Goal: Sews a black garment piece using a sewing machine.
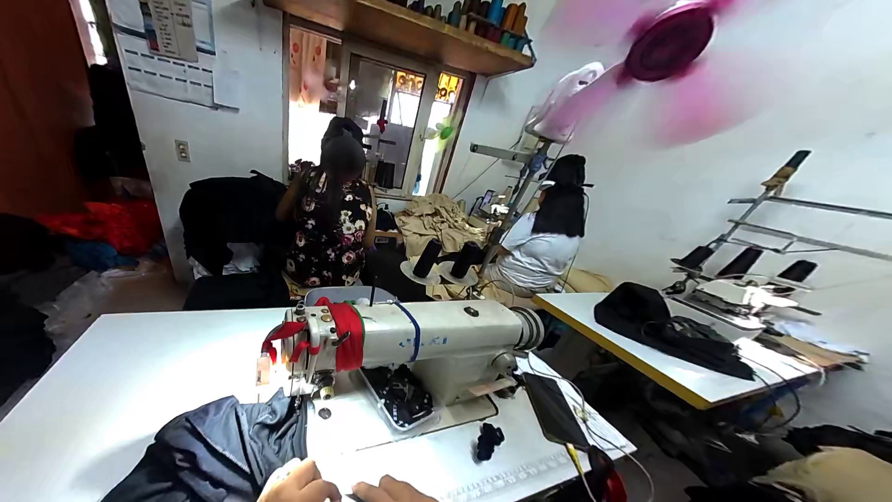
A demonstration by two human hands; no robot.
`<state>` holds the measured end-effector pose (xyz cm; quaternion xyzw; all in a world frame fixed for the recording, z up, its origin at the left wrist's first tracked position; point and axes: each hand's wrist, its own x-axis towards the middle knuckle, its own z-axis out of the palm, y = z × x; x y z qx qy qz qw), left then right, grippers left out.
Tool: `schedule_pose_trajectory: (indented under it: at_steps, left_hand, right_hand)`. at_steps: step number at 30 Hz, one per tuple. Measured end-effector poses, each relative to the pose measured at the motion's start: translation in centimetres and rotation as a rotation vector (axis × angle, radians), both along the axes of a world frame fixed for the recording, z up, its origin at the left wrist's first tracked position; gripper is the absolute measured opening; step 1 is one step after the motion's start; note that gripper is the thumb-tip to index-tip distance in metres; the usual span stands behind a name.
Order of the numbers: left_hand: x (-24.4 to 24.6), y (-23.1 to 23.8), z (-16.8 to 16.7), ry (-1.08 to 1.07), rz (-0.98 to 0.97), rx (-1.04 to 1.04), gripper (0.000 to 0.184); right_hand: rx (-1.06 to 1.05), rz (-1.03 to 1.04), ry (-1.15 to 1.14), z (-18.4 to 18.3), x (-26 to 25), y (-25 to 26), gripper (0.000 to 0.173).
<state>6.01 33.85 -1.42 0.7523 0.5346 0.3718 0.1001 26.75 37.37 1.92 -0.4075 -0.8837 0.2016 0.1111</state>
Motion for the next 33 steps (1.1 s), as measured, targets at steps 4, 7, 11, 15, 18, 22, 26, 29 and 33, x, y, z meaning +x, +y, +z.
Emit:
schedule_pose_trajectory:
  at_steps: [4, 7, 11, 15, 18, 22, 26, 29, 33]
  left_hand:
    - [-0.4, 0.2, -0.6, 0.035, 0.103, 0.098, 0.02]
    - [-1.2, -0.3, -0.2, -0.01, 0.129, 0.038, 0.02]
    - [-1.7, -0.4, 0.4, -0.093, 0.106, 0.015, 0.012]
    - [-1.6, -0.8, 0.7, -0.115, 0.126, 0.003, 0.009]
    - [-1.4, -0.8, 0.6, -0.103, 0.128, 0.017, 0.01]
    - [-1.3, -0.7, 0.3, -0.084, 0.115, 0.017, 0.011]
    - [-1.2, -0.5, 0.2, -0.065, 0.107, 0.032, 0.011]
    - [-1.4, -0.5, 0.2, -0.08, 0.12, 0.028, 0.012]
    - [-2.1, -0.1, 0.4, -0.1, 0.173, 0.02, 0.011]
  right_hand:
    - [0.051, -0.03, 0.037, 0.3, 0.2, -0.3, 0.032]
    - [0.278, -0.028, 0.151, -1.6, 0.6, -0.1, 0.028]
    - [0.325, -0.021, 0.197, -2.1, 0.9, 0.0, 0.03]
    - [0.338, -0.003, 0.206, -2.3, 0.4, -0.1, 0.033]
    - [0.338, 0.005, 0.198, -2.1, -0.2, 0.0, 0.034]
    - [0.318, 0.017, 0.157, -2.1, -1.2, 0.3, 0.032]
    - [0.294, 0.04, 0.158, -2.1, -1.9, 0.8, 0.028]
    - [0.289, 0.051, 0.171, -2.1, -1.9, 1.1, 0.023]
    - [0.299, 0.026, 0.175, -2.7, -1.4, 1.8, 0.023]
